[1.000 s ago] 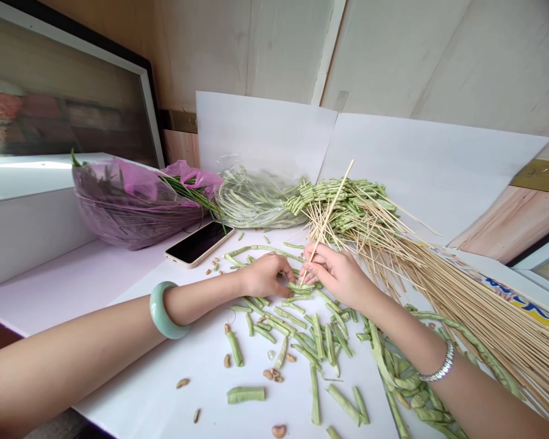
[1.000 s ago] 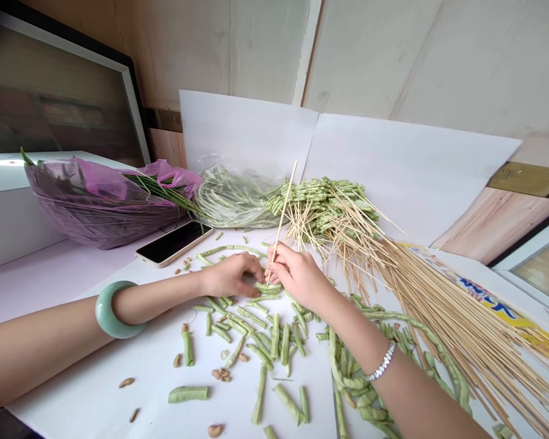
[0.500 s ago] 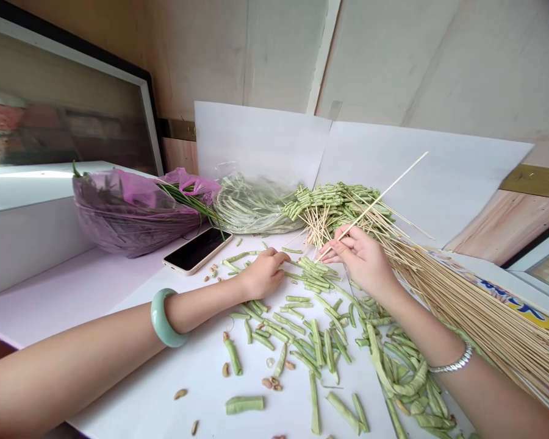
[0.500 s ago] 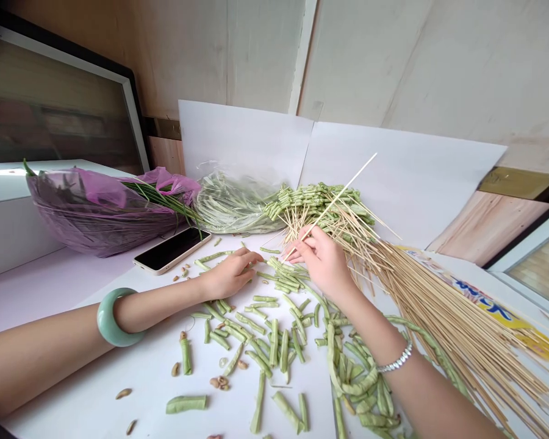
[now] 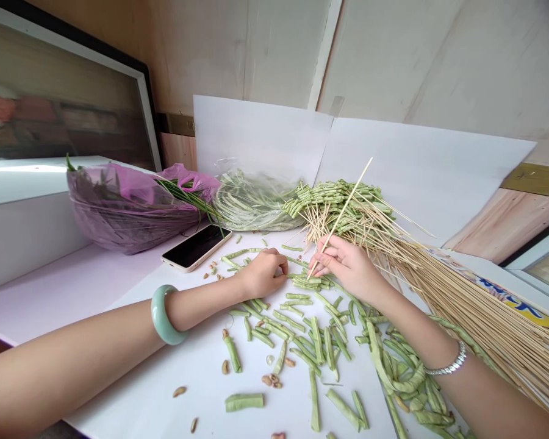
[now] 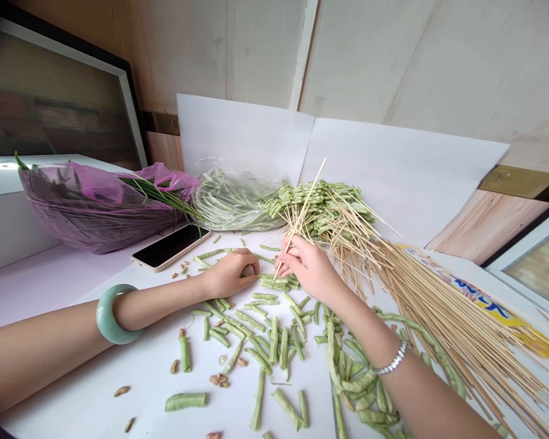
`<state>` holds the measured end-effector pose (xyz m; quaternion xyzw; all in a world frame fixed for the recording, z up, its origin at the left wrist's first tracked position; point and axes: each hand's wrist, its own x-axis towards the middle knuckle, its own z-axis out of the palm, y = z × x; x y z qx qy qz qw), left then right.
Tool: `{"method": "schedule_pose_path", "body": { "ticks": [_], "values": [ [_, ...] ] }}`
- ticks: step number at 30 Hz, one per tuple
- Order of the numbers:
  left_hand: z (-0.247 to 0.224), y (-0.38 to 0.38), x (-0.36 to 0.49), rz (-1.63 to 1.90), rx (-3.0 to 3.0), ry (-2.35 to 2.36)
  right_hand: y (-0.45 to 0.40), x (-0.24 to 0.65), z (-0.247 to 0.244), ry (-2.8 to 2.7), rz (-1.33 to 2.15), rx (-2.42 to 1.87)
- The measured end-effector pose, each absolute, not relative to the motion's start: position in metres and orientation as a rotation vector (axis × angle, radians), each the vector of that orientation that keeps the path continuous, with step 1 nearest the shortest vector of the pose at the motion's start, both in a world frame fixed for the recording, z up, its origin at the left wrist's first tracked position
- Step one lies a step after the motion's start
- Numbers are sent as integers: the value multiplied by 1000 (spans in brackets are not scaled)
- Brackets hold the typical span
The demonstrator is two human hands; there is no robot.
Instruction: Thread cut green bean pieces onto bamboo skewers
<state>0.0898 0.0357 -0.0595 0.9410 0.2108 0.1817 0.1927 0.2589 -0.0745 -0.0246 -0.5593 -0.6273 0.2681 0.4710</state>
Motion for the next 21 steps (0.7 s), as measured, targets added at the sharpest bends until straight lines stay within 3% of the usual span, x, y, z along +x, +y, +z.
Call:
{"method": "schedule_pose_path", "body": {
  "ticks": [21],
  "values": [
    [-59,35,90,483,2663,578,-75,250,-29,-1624,688,-1390]
  ]
}}
